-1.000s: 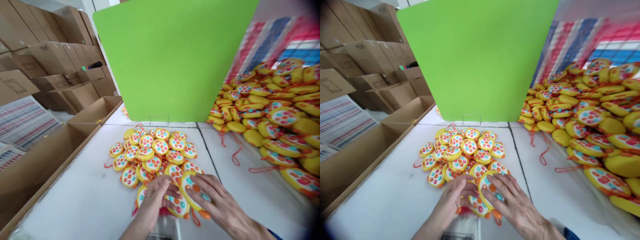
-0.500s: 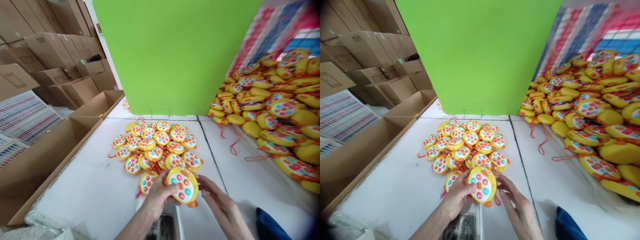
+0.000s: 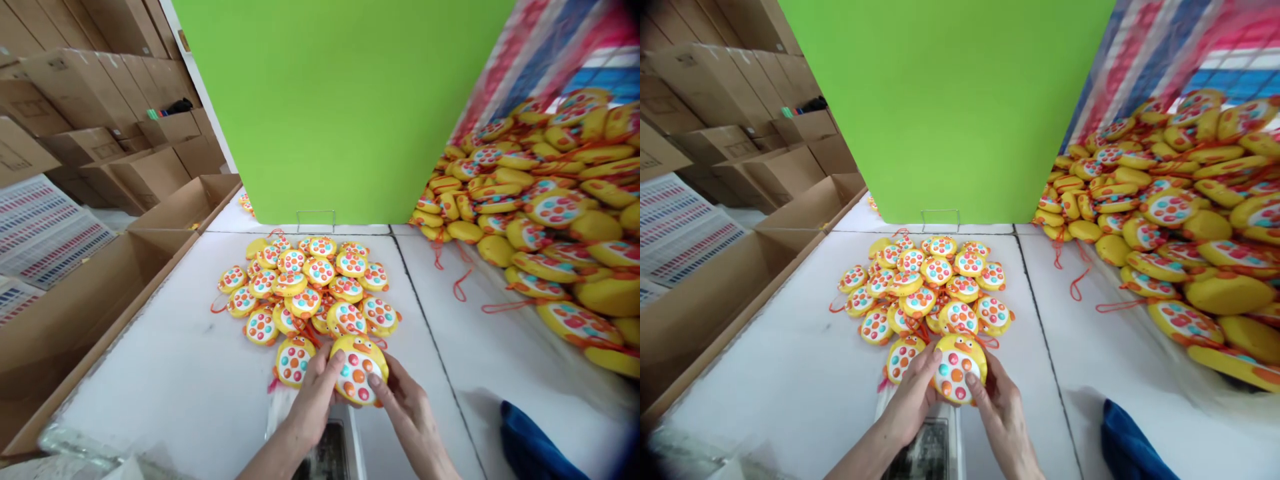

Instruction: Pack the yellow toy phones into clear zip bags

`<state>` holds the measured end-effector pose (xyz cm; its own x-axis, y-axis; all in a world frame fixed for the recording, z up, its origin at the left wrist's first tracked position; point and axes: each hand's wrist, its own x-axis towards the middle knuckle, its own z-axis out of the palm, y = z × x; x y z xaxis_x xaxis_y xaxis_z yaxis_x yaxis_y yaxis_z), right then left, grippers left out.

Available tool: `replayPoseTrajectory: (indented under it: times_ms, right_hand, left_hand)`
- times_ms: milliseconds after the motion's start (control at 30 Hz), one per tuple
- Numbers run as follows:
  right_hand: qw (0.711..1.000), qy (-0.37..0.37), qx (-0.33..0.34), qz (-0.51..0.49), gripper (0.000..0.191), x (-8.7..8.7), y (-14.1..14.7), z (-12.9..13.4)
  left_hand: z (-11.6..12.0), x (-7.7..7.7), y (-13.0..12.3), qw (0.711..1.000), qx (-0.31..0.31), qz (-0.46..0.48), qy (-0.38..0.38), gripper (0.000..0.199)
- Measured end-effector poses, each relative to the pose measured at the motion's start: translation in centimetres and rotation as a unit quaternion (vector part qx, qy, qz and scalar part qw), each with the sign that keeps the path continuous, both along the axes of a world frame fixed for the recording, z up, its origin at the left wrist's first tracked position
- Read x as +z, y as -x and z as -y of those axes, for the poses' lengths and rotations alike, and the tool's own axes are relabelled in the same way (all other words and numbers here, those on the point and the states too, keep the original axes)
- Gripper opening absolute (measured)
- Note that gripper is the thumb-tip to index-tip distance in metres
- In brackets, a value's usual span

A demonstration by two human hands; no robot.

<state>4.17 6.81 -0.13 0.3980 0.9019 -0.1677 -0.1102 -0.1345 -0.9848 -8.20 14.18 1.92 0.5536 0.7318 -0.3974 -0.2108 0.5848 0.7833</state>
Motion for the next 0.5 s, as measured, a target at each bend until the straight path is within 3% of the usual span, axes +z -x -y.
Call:
replayPoseTrajectory:
  times_ms: [167, 300, 400, 500]
  right_hand:
    - [0.999, 0.013, -0.006, -0.030, 0.050, 0.3, 0.0, -0.3]
    - [0.997, 0.015, -0.006, -0.076, 0.053, -0.9, 0.3, 0.0]
    - [0.996, 0.034, -0.012, -0.084, 0.053, -1.6, 0.1, -0.2]
    - [0.998, 0.039, -0.007, -0.058, 0.052, -1.0, -0.9, -1.0]
  left_hand:
    - [-0.2, 0.1, 0.8, 0.997, -0.034, -0.022, -0.063, 0.049]
    - [-0.1, 0.1, 1.4, 0.987, -0.018, -0.101, -0.123, 0.049]
    - [-0.2, -0.2, 1.2, 0.989, 0.008, -0.117, -0.086, 0.053]
    - [-1.6, 0.0, 0.5, 0.993, 0.077, -0.087, -0.031, 0.057]
